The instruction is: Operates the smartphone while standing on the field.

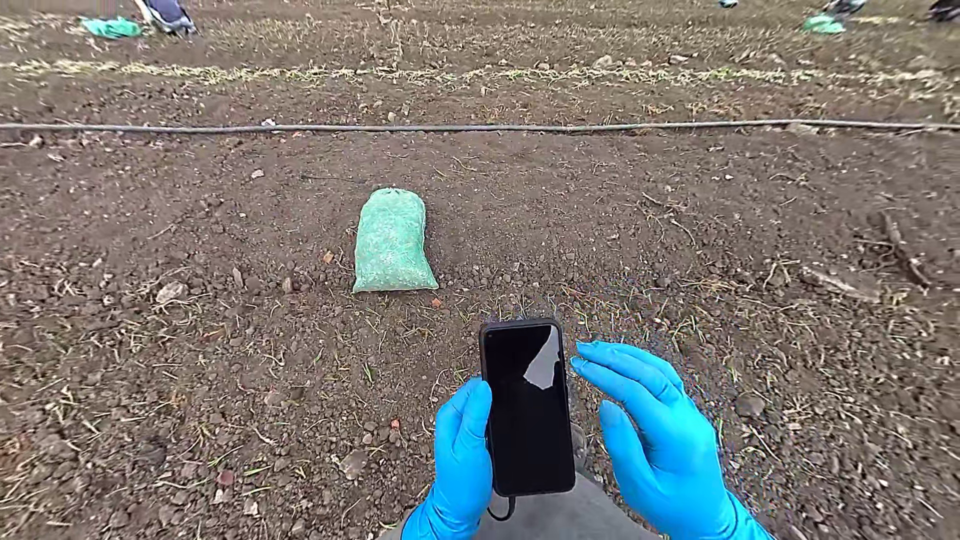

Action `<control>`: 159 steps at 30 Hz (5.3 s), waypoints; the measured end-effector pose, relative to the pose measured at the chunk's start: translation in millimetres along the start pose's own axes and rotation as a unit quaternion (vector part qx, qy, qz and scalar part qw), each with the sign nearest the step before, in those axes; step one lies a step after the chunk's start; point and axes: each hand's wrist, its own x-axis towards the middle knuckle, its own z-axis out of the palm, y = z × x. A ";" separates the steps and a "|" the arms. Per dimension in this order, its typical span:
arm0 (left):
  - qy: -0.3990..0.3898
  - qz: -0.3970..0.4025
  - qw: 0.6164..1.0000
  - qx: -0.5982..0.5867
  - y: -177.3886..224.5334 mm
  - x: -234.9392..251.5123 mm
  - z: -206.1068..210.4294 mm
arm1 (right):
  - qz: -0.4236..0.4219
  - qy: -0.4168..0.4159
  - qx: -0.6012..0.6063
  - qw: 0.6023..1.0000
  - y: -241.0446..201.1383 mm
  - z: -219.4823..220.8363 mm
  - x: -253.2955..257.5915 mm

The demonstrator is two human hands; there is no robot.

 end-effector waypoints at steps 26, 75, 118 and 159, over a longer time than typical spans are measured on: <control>-0.005 -0.018 1.000 -0.010 0.3 -30.2 -1.3 | -0.105 -0.069 -0.030 0.992 -16.8 6.9 -36.6; -0.001 -0.056 0.998 -0.018 -2.8 -34.3 -1.1 | -0.085 0.000 0.031 0.996 -13.3 1.4 -60.0; -0.018 -0.054 0.998 0.011 -3.4 -44.2 1.2 | 0.033 0.025 0.159 0.986 -24.0 -4.1 -50.4; -0.018 -0.058 0.998 0.000 -4.7 -47.4 -1.0 | -0.070 -0.054 -0.007 0.996 -23.6 9.5 -68.0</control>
